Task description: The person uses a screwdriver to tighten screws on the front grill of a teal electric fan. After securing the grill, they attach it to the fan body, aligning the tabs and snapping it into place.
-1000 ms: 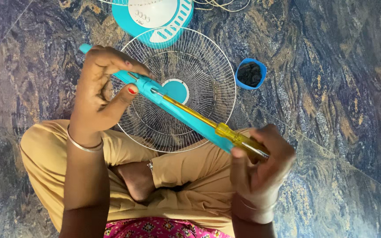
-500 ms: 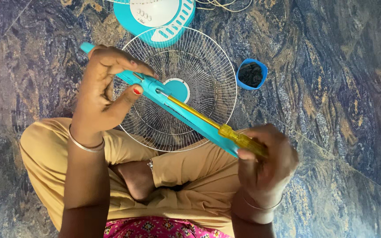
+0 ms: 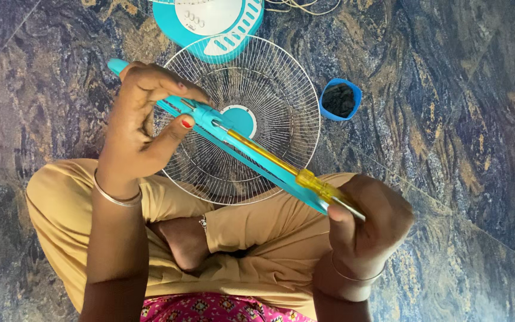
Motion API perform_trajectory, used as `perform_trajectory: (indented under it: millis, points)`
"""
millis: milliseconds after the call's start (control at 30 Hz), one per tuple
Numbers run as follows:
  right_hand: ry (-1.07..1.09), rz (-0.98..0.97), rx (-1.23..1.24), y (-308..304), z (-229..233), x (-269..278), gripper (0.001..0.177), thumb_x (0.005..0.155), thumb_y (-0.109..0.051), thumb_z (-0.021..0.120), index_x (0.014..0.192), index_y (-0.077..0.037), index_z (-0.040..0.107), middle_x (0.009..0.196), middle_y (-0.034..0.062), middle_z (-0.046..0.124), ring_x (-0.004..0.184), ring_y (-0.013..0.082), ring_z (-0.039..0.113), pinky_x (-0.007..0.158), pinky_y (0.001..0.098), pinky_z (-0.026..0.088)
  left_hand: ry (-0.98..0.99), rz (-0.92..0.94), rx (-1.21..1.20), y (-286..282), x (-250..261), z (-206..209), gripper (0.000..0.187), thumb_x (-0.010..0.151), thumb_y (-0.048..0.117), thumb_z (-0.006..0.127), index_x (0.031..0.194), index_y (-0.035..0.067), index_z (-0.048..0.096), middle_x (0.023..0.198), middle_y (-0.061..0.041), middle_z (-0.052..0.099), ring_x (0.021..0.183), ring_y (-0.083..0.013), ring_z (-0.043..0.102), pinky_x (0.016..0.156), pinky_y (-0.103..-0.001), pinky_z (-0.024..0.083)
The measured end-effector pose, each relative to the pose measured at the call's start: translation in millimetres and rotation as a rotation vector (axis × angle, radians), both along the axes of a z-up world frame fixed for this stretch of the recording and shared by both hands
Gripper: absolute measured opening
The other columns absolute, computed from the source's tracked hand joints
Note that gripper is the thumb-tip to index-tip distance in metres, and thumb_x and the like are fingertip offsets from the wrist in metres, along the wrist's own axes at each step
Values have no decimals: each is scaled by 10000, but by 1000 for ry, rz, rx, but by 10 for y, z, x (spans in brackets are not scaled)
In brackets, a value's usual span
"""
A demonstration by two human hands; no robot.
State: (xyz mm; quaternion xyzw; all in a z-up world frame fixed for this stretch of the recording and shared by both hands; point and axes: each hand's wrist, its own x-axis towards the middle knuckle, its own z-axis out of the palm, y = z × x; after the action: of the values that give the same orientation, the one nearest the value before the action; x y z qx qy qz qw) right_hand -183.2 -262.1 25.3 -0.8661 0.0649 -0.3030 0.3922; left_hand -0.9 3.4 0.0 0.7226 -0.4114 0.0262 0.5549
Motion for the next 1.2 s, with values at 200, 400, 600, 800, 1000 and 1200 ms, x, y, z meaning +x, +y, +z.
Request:
perform_trajectory:
  millis: [200,400,600,800,1000,1200]
  points:
    - [-56,32,-55,46,-46,-13,504,1057,-571,545,1000,-71,567,740,15,580,599,113,569,560,266,390,101,-35,-60,-9,-15,-33,309,1085,-40,630,1285,82,429,1187,-111,648,1134,-191,697,1005,-303,546]
    - [-77,215,91,70,-42,-68,376,1135,-227,699,1264,-45,396,934,96,585,689,134,533,647,249,442,120,6,-84,5,-23,-54,314,1090,-57,639,1286,71,429,1168,-103,598,1150,-196,698,986,-306,569]
    - [-19,111,-156,-16,95,11,324,1051,-355,714,1023,-53,601,859,109,625,680,179,637,592,272,458,102,0,-76,14,-17,-23,301,1099,-49,633,1279,67,422,1170,-112,625,1127,-187,703,974,-302,565]
    - [122,-9,-177,-101,-15,51,652,826,-667,506,598,-59,567,582,78,473,447,172,441,455,354,270,24,7,-8,-9,2,36,307,1079,-26,651,1269,60,426,1151,-112,672,1080,-189,700,964,-305,534]
    - [-188,-44,-85,-130,-219,107,450,1057,-509,626,1006,-62,631,829,58,677,536,54,549,474,220,368,39,-24,-18,-24,-28,57,280,1100,-2,640,1271,73,432,1143,-118,660,1086,-195,720,966,-303,563]
    - [-126,161,-83,-68,-139,49,266,1092,-253,703,1145,-52,538,966,117,682,661,105,603,534,212,439,211,-70,-165,6,-58,-13,275,1128,80,643,1285,100,418,1171,-130,686,1085,-162,695,918,-271,550]
